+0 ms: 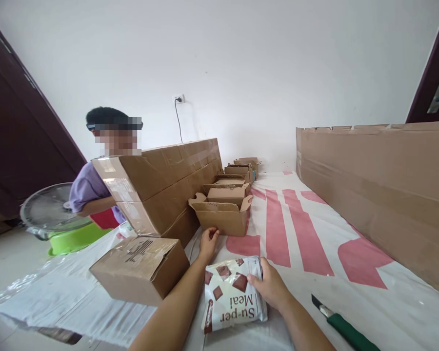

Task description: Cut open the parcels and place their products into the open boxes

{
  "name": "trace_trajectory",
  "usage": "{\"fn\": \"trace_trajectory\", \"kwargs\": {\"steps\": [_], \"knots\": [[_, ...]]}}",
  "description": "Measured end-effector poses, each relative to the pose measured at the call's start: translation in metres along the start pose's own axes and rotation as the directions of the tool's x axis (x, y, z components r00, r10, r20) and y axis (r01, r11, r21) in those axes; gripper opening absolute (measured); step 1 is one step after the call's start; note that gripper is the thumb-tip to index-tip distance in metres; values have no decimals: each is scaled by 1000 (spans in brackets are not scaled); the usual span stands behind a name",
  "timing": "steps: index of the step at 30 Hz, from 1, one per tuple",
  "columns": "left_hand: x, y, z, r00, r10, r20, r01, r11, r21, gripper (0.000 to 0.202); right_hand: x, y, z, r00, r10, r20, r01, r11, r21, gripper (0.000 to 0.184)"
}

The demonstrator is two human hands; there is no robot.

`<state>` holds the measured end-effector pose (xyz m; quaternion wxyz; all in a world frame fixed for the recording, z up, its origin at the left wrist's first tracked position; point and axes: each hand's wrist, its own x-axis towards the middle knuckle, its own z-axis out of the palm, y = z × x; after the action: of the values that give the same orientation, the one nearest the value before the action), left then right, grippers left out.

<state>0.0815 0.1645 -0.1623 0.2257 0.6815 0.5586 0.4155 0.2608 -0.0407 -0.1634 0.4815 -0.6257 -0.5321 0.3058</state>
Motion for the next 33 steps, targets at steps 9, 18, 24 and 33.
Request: {"fn": "trace_trajectory", "kwargs": {"steps": [9, 18, 24, 33], "knots": [[-33, 40, -21, 955, 295, -43, -295, 918, -264, 41, 14, 12, -18, 893, 83, -443, -115, 992, -47, 38], [-97, 79, -1, 539, 729, 422, -827, 552, 103, 108, 13, 11, -4, 912, -67, -405, 70, 998, -9, 51], [-82, 68, 4, 705, 626, 332, -709, 632, 314, 90, 12, 20, 4, 915, -6, -404, 4, 1000, -8, 49], [-24, 13, -14, 947, 308, -91, -223, 833, 506, 71, 5, 25, 16, 947, 53, -318, -49, 999, 19, 44]]}}
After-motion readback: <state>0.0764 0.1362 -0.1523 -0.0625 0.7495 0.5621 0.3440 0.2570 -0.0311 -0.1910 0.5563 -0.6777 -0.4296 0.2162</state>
